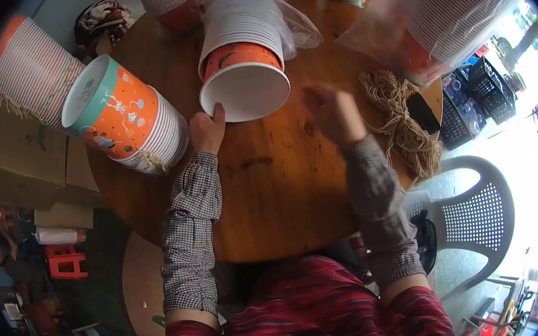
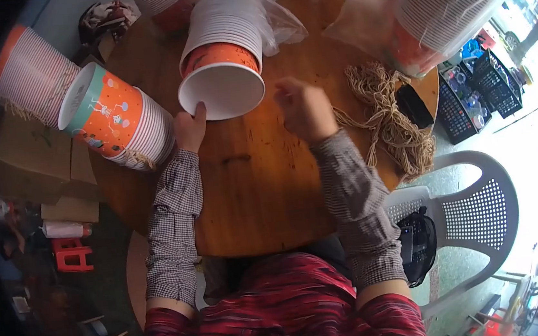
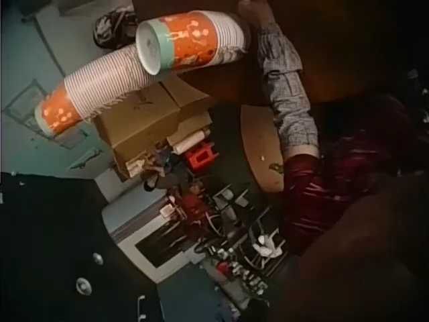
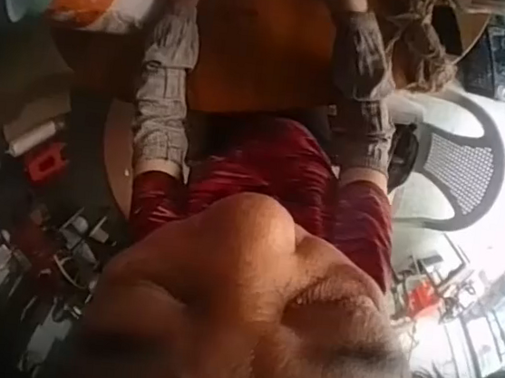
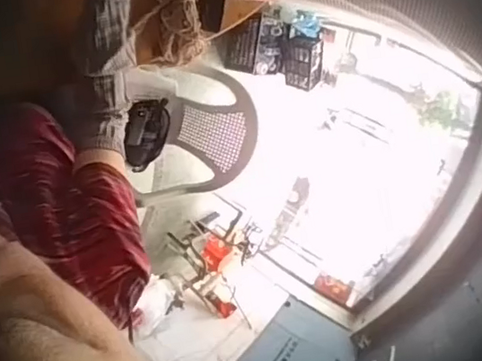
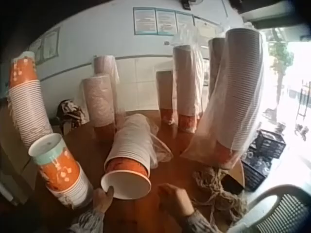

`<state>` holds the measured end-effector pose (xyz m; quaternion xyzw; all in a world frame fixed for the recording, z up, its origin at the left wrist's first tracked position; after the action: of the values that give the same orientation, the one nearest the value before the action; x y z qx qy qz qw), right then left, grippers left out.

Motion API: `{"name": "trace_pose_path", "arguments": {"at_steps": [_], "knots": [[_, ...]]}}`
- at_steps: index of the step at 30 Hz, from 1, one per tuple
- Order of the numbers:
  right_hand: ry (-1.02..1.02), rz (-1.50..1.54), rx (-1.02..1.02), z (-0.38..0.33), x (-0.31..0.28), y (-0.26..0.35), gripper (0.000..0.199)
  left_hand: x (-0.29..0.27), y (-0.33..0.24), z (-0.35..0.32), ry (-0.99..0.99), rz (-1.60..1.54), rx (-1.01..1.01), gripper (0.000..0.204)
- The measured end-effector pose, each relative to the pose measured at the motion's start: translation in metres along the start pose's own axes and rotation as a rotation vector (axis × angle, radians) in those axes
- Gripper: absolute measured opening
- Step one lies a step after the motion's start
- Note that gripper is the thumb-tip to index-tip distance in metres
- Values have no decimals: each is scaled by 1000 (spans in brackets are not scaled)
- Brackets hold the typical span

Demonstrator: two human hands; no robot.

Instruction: Thread string handles through pre-punched holes in decorated paper buckets and stack the finished products.

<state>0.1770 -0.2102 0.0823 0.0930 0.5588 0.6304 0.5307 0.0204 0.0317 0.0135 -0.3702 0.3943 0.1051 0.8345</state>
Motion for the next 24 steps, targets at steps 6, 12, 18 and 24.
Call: {"name": "trace_pose_path", "arguments": {"at_steps": [6, 12, 18, 24], "knots": [[59, -594, 172, -1, -86, -36, 22, 12, -4, 24, 26, 47, -77, 58], [143, -689, 314, -20, -87, -102, 19, 14, -15, 21, 82, 73, -102, 59], [82, -665, 123, -18, -78, -89, 14, 1, -12, 8, 20, -87, 40, 45], [412, 519, 113, -2, -42, 32, 8, -5, -6, -35, 84, -660, -86, 40]]}}
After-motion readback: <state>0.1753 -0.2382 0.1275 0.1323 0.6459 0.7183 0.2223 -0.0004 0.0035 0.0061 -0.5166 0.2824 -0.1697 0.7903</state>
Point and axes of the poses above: each hand's wrist, its own z-axis towards the middle knuckle, its own x-axis out of the palm, y = z × x, the point moved 4 cm from there along z, towards the middle knuckle, and after that the axes turned 8 degrees about x, right-handed, at the moved point
